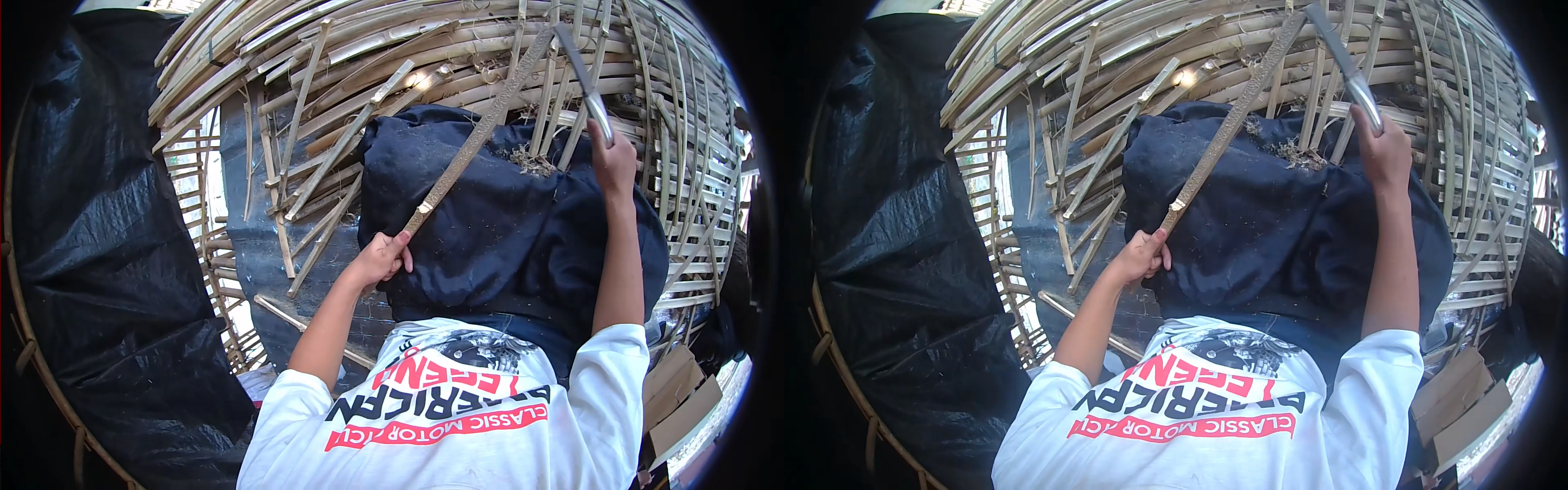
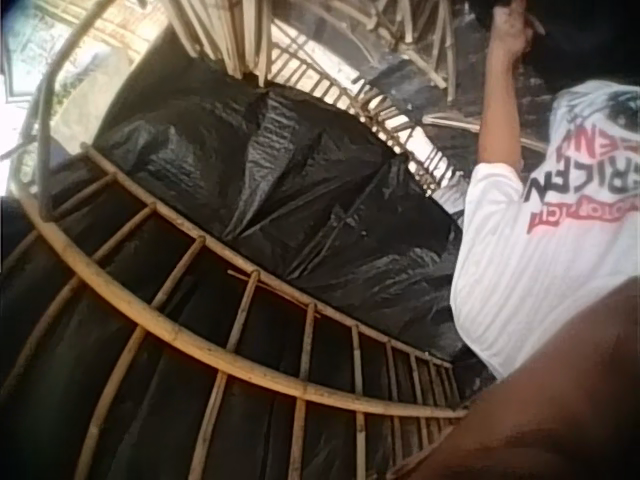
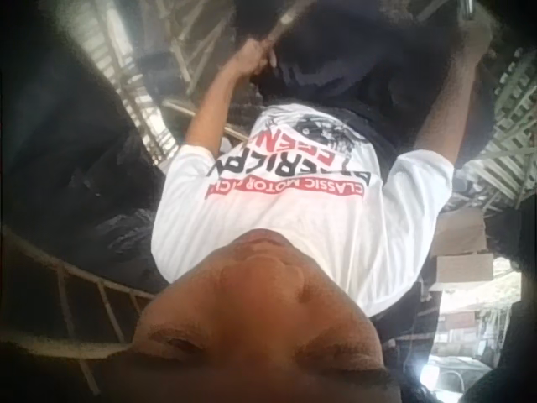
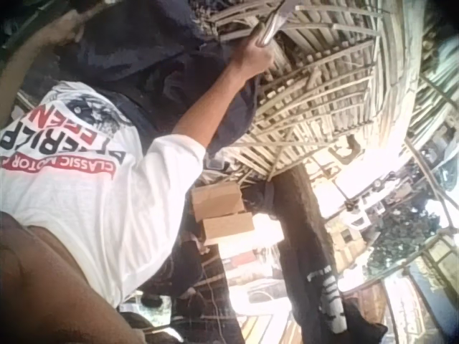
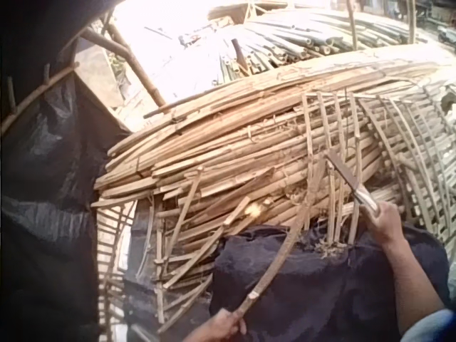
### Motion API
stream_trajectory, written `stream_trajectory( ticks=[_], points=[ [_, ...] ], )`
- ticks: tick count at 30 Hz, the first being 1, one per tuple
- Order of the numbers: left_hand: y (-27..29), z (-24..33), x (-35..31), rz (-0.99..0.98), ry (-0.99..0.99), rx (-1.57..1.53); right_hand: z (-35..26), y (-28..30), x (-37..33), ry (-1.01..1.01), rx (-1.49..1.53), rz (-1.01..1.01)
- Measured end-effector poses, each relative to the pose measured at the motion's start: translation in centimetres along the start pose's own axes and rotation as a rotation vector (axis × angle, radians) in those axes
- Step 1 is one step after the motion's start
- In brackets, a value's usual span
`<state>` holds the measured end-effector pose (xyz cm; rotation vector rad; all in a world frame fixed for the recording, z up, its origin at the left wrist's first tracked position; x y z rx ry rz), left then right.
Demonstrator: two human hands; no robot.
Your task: The person scrapes thin bamboo slats using a wide metal blade, smoothing their surfaces while sitting on a covered platform.
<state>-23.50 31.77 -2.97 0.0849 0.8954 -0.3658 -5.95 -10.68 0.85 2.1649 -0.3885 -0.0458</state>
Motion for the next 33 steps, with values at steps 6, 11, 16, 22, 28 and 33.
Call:
stream_trajectory(
  ticks=[6, 11, 16, 22, 28, 33],
  points=[
    [0.2, 0.3, 0.1, -0.005, -0.061, 0.017, 2.2, 6.2, 0.3, -0.288, 0.415, 0.075],
    [0.1, 0.3, -0.2, 0.017, -0.024, 0.033, -8.0, 1.0, -8.8, 0.260, 0.189, -0.322],
    [-0.3, 0.4, -0.5, 0.056, -0.010, 0.065, -11.6, -4.6, -10.2, 0.482, -0.072, -0.575],
    [-0.1, 1.2, -0.2, 0.036, 0.039, 0.013, -6.8, -0.9, -1.1, 0.393, -0.233, -0.367],
    [-0.2, 0.8, -0.7, 0.059, 0.031, 0.051, -11.8, -2.2, -8.0, 0.577, -0.129, -0.506],
    [-0.4, 0.5, -0.6, 0.059, 0.036, 0.032, -9.6, -6.9, -9.7, 0.584, -0.109, -0.605]
  ],
)
Point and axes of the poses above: each hand's wrist, its own x-axis towards the middle knuckle, its own y-axis out of the back of the hand, z = x × y, the point moved 4 cm from there along x, towards the middle knuckle
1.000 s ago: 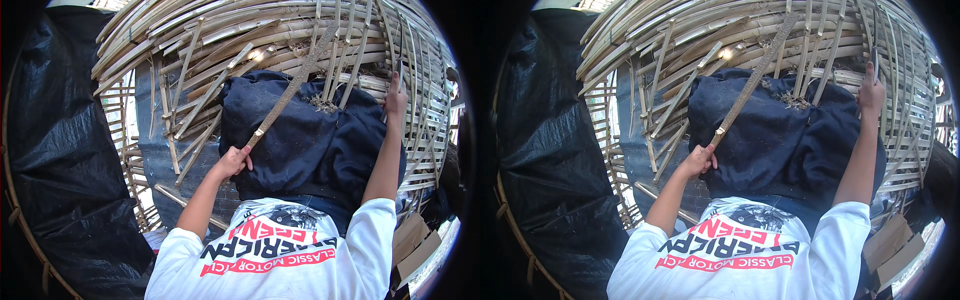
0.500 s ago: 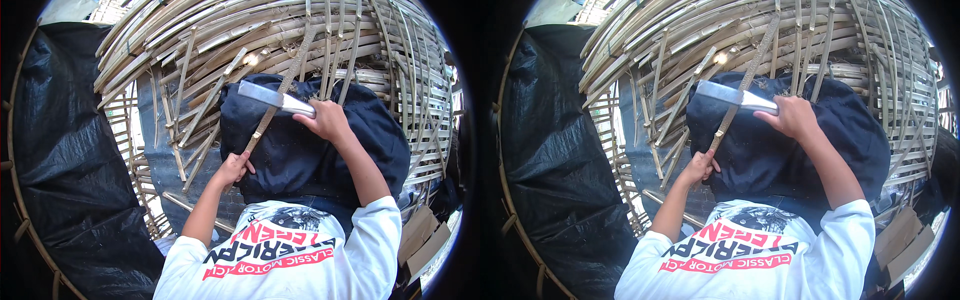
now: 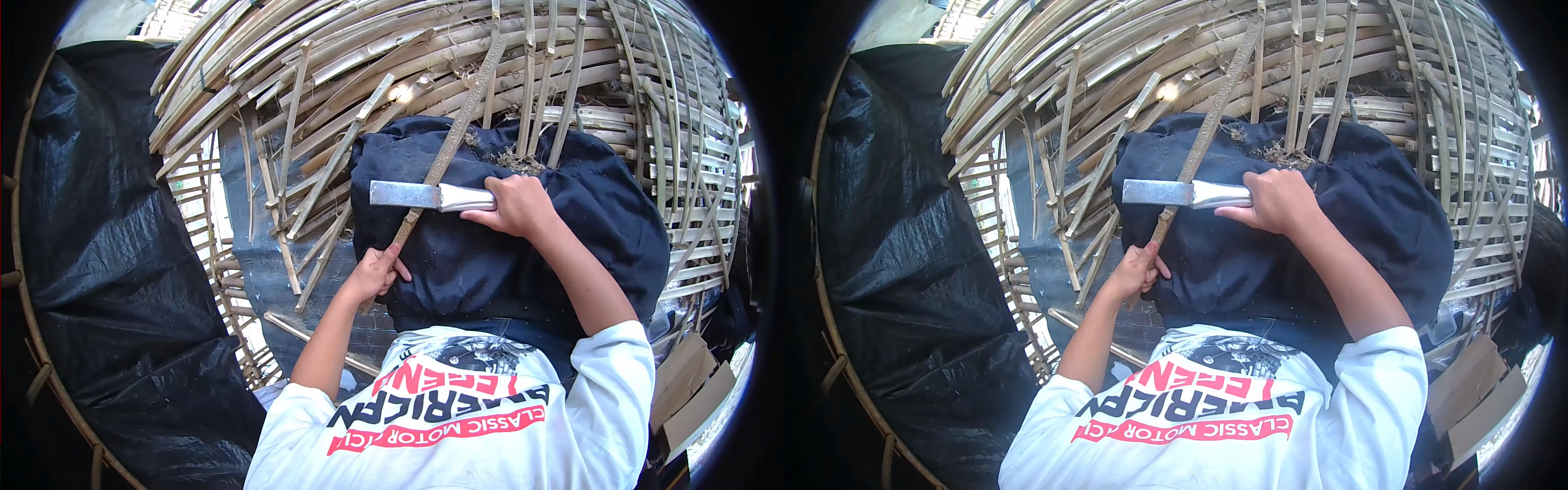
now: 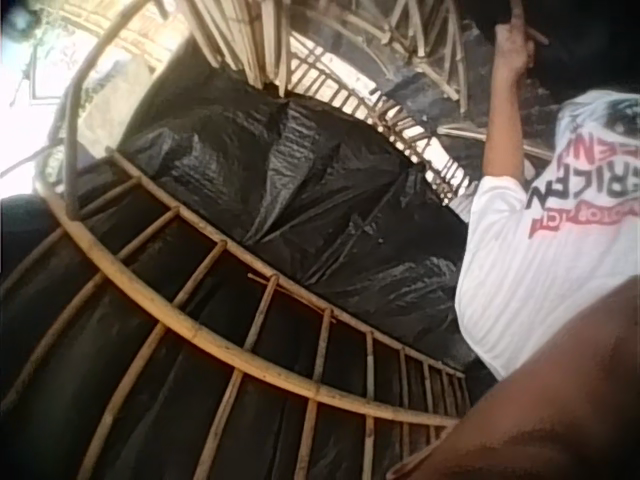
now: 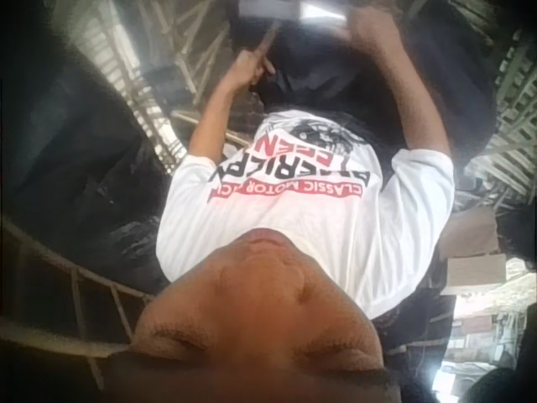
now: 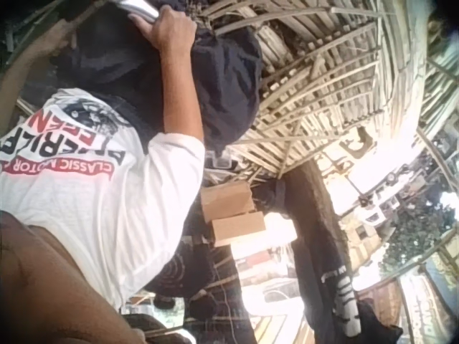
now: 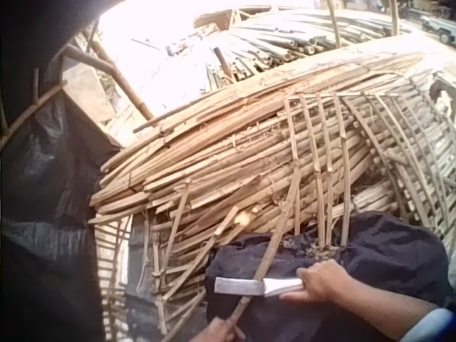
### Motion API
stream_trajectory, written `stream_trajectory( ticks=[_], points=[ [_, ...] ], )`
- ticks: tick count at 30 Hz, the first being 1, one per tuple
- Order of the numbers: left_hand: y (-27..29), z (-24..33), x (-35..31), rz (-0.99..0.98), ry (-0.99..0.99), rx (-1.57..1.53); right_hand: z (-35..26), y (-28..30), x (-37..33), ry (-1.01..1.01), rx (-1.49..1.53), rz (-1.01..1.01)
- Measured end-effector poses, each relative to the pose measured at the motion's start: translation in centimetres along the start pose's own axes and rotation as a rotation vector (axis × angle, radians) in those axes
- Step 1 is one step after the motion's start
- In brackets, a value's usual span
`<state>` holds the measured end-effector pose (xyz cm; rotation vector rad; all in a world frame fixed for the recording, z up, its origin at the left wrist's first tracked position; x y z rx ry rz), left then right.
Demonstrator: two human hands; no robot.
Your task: The person scrapes thin bamboo slats using a wide metal blade, smoothing their surfaces while sitting on a covered platform.
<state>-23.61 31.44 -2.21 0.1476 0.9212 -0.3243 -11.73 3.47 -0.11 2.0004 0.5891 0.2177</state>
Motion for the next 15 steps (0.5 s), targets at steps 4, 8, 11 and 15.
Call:
stream_trajectory(
  ticks=[4, 8, 11, 15],
  points=[
    [-0.1, 1.0, -0.3, -0.018, 0.037, -0.073, 2.0, 1.1, 2.0, 0.043, -0.138, -0.008],
    [-0.1, 0.6, -0.2, -0.046, 0.013, -0.105, 10.1, 8.5, 2.5, -0.364, -0.106, 0.239],
    [-0.1, 0.9, 0.0, -0.030, 0.004, -0.055, 9.7, 12.3, 1.5, -0.379, -0.112, 0.274],
    [0.0, 0.4, 0.4, -0.038, -0.052, -0.017, 4.3, 11.1, 0.7, -0.324, 0.086, 0.277]
  ],
)
Point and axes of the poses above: each hand's wrist, its own x-axis towards the middle knuckle, its own y-axis out of the back of the hand, z = x × y, the point moved 4 cm from there along x, towards the middle knuckle
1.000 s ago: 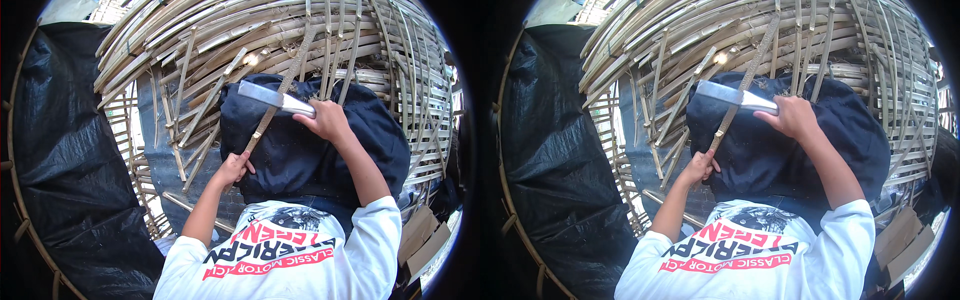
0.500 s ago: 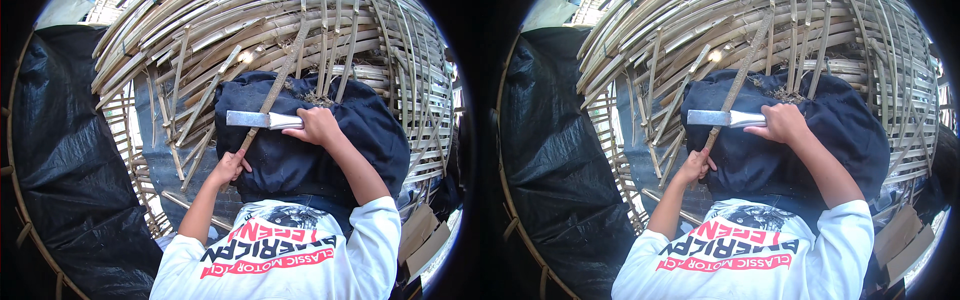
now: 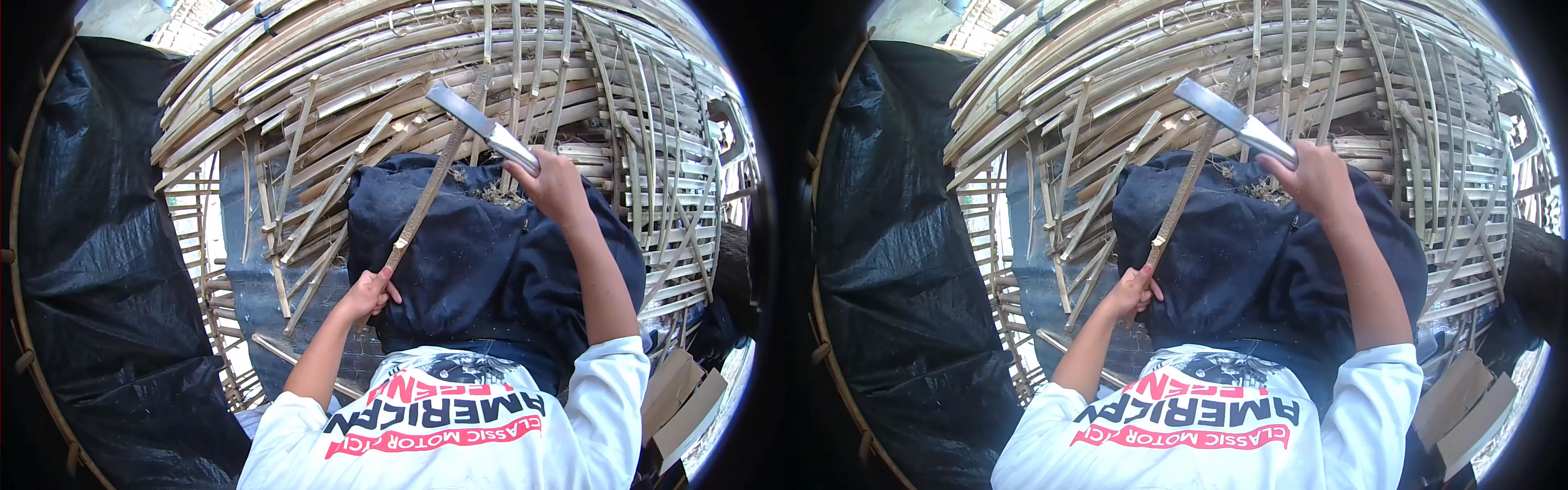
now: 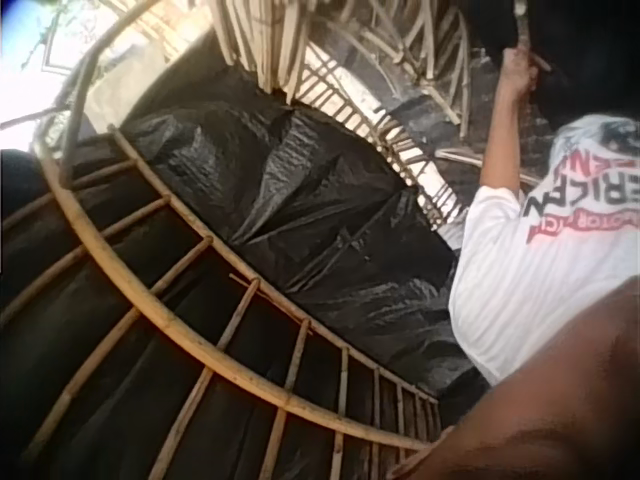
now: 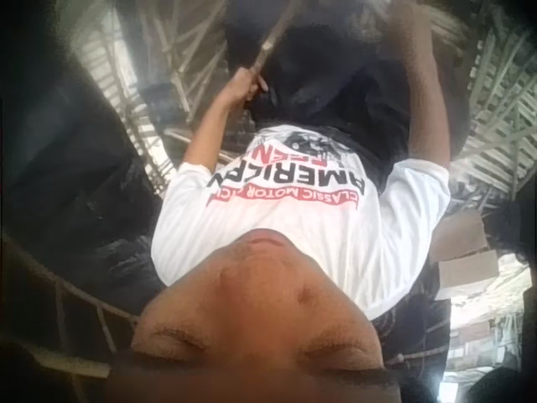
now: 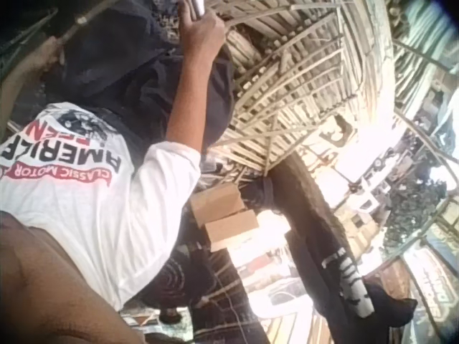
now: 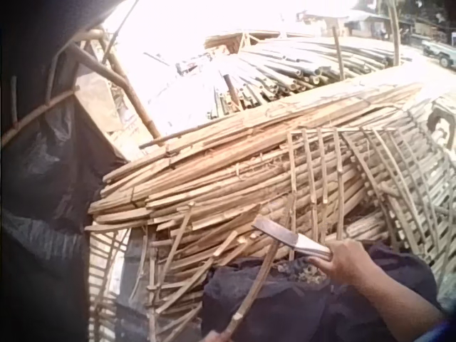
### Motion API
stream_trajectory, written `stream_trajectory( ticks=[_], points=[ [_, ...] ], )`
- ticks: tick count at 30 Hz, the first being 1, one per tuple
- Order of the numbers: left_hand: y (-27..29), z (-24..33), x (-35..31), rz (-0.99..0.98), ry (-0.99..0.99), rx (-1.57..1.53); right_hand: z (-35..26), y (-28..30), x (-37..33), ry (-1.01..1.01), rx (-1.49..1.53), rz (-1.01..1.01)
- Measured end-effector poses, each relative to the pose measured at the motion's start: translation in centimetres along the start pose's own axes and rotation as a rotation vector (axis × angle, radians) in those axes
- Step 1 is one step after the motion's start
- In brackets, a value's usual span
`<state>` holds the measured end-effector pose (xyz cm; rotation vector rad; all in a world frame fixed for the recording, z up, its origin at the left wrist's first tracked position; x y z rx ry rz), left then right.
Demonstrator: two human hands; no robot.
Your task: The person scrapes thin bamboo slats using a wide metal blade, smoothing their surfaces while sitting on a covered platform.
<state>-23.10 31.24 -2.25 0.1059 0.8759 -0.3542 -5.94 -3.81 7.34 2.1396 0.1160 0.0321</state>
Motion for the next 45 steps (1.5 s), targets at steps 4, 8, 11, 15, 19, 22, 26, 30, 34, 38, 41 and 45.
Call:
stream_trajectory(
  ticks=[4, 8, 11, 15, 19, 22, 26, 30, 34, 38, 41, 45],
  points=[
    [-0.2, -0.2, -0.4, 0.032, 0.016, 0.022, -3.9, -6.9, -4.5, 0.317, -0.108, -0.265],
    [-0.1, -0.3, -0.4, 0.026, 0.055, -0.057, -0.6, -8.3, -1.6, 0.349, -0.183, -0.204],
    [-0.1, 0.4, -0.7, 0.023, 0.077, -0.078, 4.5, -5.5, 2.4, 0.020, -0.101, 0.061],
    [-0.4, -0.2, 0.4, 0.034, -0.024, 0.031, 15.3, 4.5, 5.1, -0.409, 0.070, 0.293],
    [0.7, -0.2, 0.0, 0.035, 0.004, 0.022, 10.5, 5.1, 0.3, -0.209, 0.210, 0.276],
    [0.0, 0.0, 0.0, 0.041, 0.029, 0.042, 6.4, 1.9, -3.5, -0.116, 0.414, 0.183],
    [-1.0, 0.4, -0.8, 0.131, -0.026, 0.075, -2.0, -2.0, -6.0, 0.204, 0.371, 0.046],
    [-1.8, 0.7, -1.0, 0.388, -0.227, 0.272, -6.8, -5.6, -7.0, 0.384, 0.140, -0.163],
    [-2.3, 0.6, -1.2, 0.547, -0.323, 0.376, -5.5, -7.5, -6.5, 0.355, -0.054, -0.302],
    [-2.3, 1.0, -1.6, 0.575, -0.326, 0.364, -4.7, -8.2, -3.9, 0.416, -0.176, -0.252],
    [-2.1, 1.3, -1.8, 0.583, -0.320, 0.414, -1.1, -7.2, -0.5, 0.190, -0.177, -0.115],
    [-2.5, 2.6, -1.0, 0.537, -0.321, 0.416, 2.2, 0.7, 3.2, 0.048, -0.370, 0.027]
  ],
)
Point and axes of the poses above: each hand's wrist, its own x-axis towards the middle knuckle, its own y-axis out of the back of the hand, z = x × y, the point moved 4 cm from there along x, towards the middle knuckle
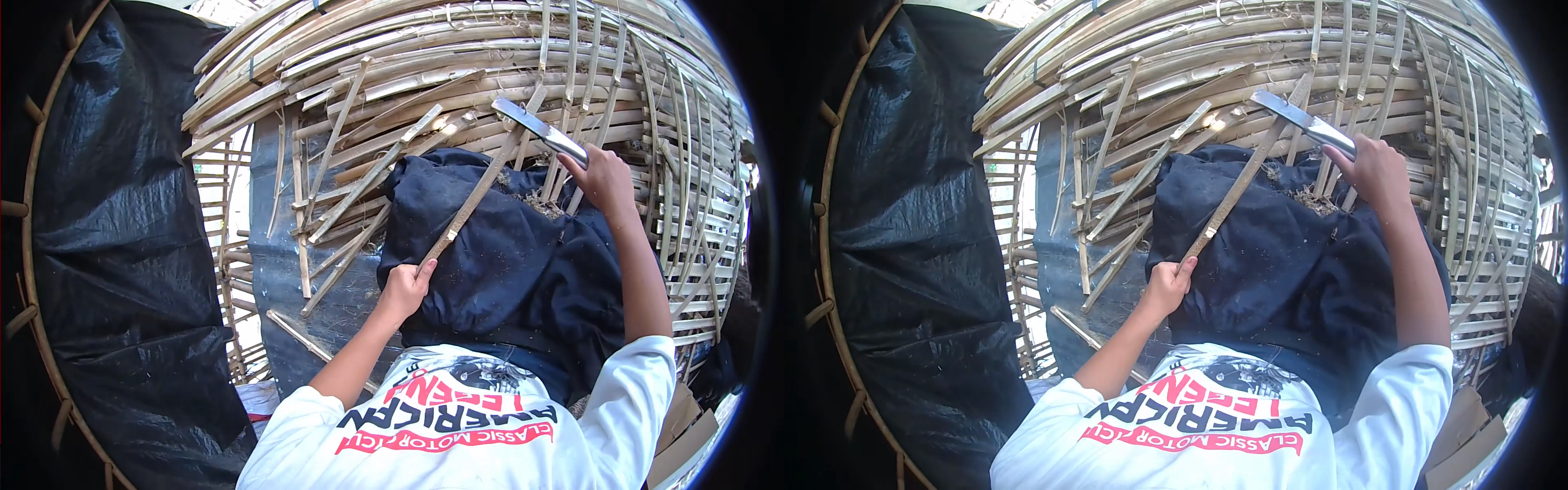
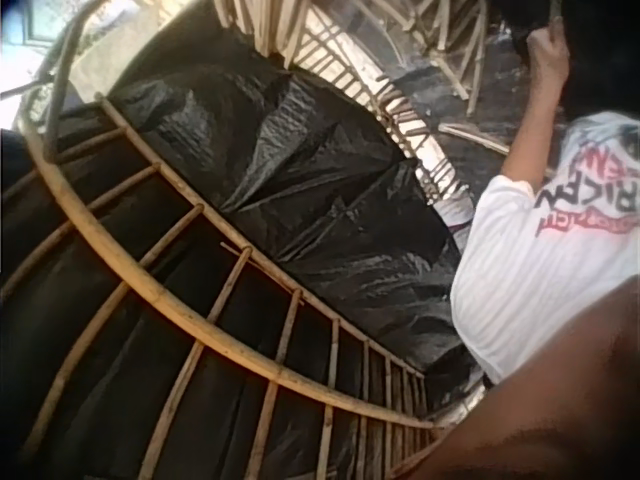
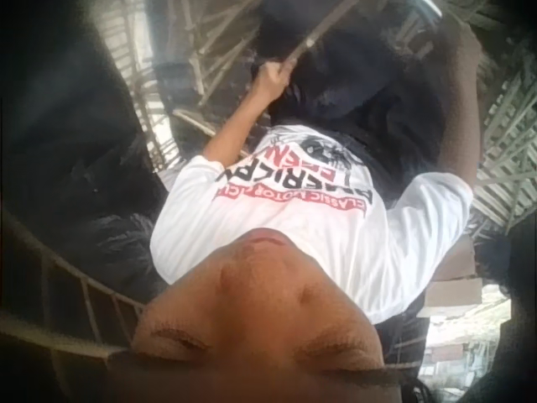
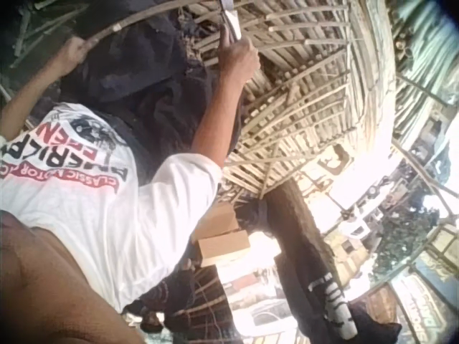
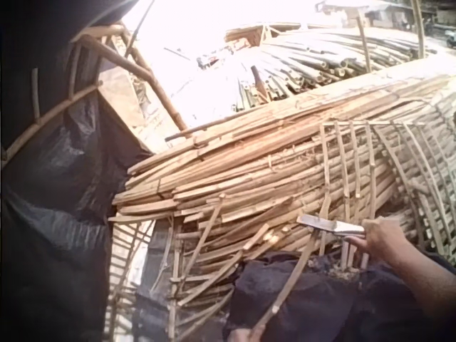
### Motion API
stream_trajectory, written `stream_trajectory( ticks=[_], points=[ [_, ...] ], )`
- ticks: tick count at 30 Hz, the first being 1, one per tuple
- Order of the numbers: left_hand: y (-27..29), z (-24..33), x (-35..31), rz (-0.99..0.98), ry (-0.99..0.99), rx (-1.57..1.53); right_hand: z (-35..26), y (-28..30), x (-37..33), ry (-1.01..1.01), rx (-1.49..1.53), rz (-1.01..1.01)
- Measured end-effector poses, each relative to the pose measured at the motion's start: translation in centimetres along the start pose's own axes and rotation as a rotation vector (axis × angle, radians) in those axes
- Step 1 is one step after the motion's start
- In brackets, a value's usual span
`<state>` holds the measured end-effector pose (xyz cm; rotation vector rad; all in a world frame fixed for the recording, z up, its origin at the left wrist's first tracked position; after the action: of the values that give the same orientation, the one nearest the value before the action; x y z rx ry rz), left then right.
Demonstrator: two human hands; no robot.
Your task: The person scrapes thin bamboo slats using a wide metal blade, smoothing their surfaces while sitting on a covered platform.
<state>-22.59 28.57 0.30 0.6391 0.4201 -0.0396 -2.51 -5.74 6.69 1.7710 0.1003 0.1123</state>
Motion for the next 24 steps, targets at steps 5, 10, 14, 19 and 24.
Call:
stream_trajectory(
  ticks=[5, 10, 14, 19, 24],
  points=[
    [-0.4, -1.4, -0.3, 0.037, 0.021, -0.109, -4.5, -0.4, -0.9, -0.030, 0.170, 0.038],
    [-0.1, -1.5, -0.8, 0.069, -0.032, -0.022, -10.2, -2.6, -6.0, 0.423, 0.049, -0.193],
    [0.0, -0.4, 0.3, -0.022, -0.014, -0.070, -0.9, -2.2, -0.1, 0.049, 0.063, 0.047],
    [0.6, -0.1, 0.6, -0.068, 0.001, -0.089, -2.3, 1.3, -1.0, -0.062, 0.101, 0.055],
    [1.2, -0.5, -0.5, -0.070, 0.027, -0.066, -7.7, -1.7, -4.7, 0.376, -0.020, -0.126]
  ],
)
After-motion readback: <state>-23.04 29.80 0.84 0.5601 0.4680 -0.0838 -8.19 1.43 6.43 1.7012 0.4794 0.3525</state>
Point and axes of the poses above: each hand's wrist, its own x-axis towards the middle knuckle, its own y-axis out of the back of the hand, z = x × y, the point moved 4 cm from there along x, towards the middle knuckle
